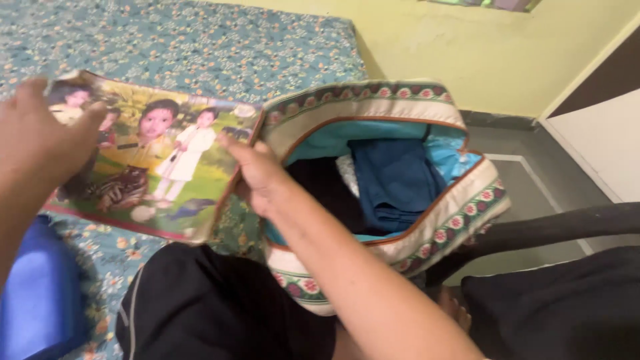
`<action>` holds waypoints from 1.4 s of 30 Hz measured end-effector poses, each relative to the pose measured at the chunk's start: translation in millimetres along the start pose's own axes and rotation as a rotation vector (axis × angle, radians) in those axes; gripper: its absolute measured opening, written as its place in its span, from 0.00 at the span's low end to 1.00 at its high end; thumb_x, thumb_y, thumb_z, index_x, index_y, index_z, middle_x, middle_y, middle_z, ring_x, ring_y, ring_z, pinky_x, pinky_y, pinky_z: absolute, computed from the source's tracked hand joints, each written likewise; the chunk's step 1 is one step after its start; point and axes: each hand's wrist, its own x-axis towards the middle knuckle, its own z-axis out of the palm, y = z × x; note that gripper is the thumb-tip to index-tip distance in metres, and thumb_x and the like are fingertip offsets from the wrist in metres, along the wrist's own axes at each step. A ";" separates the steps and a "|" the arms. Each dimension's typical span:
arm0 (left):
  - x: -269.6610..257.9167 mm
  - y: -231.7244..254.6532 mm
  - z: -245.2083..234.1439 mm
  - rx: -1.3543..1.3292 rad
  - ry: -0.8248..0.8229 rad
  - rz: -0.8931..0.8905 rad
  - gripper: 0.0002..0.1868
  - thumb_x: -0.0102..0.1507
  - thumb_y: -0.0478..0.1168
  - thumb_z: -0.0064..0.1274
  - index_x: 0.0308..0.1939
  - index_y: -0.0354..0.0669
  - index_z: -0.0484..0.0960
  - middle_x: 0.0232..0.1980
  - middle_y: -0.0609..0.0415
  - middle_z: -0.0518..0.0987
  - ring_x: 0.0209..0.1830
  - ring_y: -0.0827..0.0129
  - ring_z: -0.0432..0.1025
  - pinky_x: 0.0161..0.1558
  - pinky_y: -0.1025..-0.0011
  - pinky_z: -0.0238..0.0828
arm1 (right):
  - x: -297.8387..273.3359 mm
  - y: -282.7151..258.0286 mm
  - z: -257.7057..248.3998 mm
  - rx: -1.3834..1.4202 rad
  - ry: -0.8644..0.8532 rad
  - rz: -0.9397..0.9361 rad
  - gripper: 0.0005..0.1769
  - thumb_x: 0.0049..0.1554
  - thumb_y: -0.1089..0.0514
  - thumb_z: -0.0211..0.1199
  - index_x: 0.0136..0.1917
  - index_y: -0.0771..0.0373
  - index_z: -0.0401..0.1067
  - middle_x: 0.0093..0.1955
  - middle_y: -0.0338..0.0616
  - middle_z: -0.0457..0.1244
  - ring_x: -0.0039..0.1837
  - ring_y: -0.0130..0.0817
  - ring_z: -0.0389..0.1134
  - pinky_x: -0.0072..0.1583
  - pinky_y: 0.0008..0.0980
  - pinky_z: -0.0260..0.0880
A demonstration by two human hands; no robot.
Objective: The person folds a floral-patterned cloth and a dark blue garment, then places them into a patterned bag. They also pack a blue bottle and a photo album into the bag.
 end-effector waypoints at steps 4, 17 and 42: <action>15.8 22.4 10.4 -0.523 -0.313 -0.466 0.39 0.67 0.56 0.55 0.63 0.16 0.70 0.45 0.27 0.80 0.37 0.44 0.79 0.35 0.50 0.76 | -23.5 -75.9 -42.6 -0.013 -0.172 -0.097 0.24 0.61 0.49 0.64 0.62 0.69 0.70 0.58 0.54 0.70 0.57 0.42 0.73 0.60 0.45 0.75; -32.4 295.2 53.2 -0.579 -0.794 -0.443 0.34 0.60 0.54 0.62 0.56 0.26 0.75 0.42 0.36 0.83 0.37 0.51 0.79 0.39 0.55 0.74 | -169.0 -325.3 -310.5 -0.458 0.190 0.248 0.31 0.61 0.41 0.64 0.65 0.68 0.71 0.60 0.53 0.70 0.57 0.38 0.71 0.61 0.41 0.73; -95.6 230.1 177.5 -0.787 -0.653 -0.639 0.31 0.64 0.54 0.58 0.65 0.38 0.75 0.53 0.44 0.80 0.47 0.58 0.74 0.46 0.61 0.70 | -112.4 -225.3 -316.9 -0.655 0.311 0.306 0.29 0.52 0.61 0.70 0.65 0.65 0.66 0.61 0.51 0.68 0.59 0.39 0.73 0.57 0.43 0.78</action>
